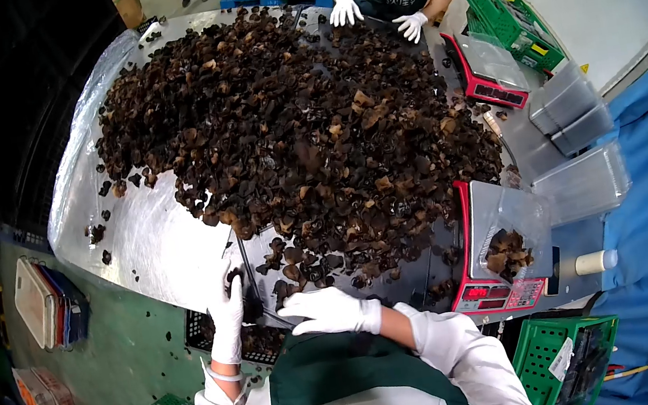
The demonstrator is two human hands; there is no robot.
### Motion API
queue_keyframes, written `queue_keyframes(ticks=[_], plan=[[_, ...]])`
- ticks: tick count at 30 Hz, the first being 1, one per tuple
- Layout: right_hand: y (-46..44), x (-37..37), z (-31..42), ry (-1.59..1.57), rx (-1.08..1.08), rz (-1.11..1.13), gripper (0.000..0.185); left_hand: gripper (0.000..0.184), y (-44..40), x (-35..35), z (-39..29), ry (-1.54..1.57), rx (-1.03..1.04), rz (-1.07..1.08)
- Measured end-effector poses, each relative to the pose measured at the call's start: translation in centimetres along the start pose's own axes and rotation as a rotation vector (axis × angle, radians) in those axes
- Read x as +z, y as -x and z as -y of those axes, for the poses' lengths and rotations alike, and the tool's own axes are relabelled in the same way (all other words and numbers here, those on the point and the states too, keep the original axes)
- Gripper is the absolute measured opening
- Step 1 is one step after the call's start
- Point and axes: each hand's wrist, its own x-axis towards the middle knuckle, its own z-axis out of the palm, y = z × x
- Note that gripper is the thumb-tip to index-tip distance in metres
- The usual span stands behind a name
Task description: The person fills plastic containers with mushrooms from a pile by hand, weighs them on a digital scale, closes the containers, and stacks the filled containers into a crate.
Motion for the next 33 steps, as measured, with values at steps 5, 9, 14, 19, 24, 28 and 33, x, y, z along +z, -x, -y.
queue_keyframes(ticks=[5,9,14,19,24,28,33], plan=[[-5.9,-4.3,-4.9,0.311,0.355,-0.529,0.083,0.04,-2.0,2.7,-2.2,-0.092,0.169,0.198],[-4.7,-2.5,-7.8,0.504,0.338,-0.476,0.073,0.051,-1.2,5.8,-2.0,-0.155,0.246,0.272],[0.7,3.4,-5.6,0.35,0.186,-0.391,0.036,0.045,2.0,4.3,-2.6,0.004,0.283,0.417],[2.0,1.6,-4.1,0.264,0.205,-0.373,0.029,0.061,3.6,3.1,-2.3,-0.074,0.193,0.319],[-2.2,-0.5,-6.3,0.331,0.365,-0.529,0.051,0.055,1.6,6.4,-2.8,0.001,0.155,0.206],[-1.5,2.9,-5.5,0.379,0.301,-0.345,0.053,0.038,1.5,6.4,-2.4,0.124,0.205,0.288],[2.3,0.7,-4.1,0.259,0.128,-0.289,0.048,0.049,3.7,2.8,-1.7,0.11,0.129,0.272]])
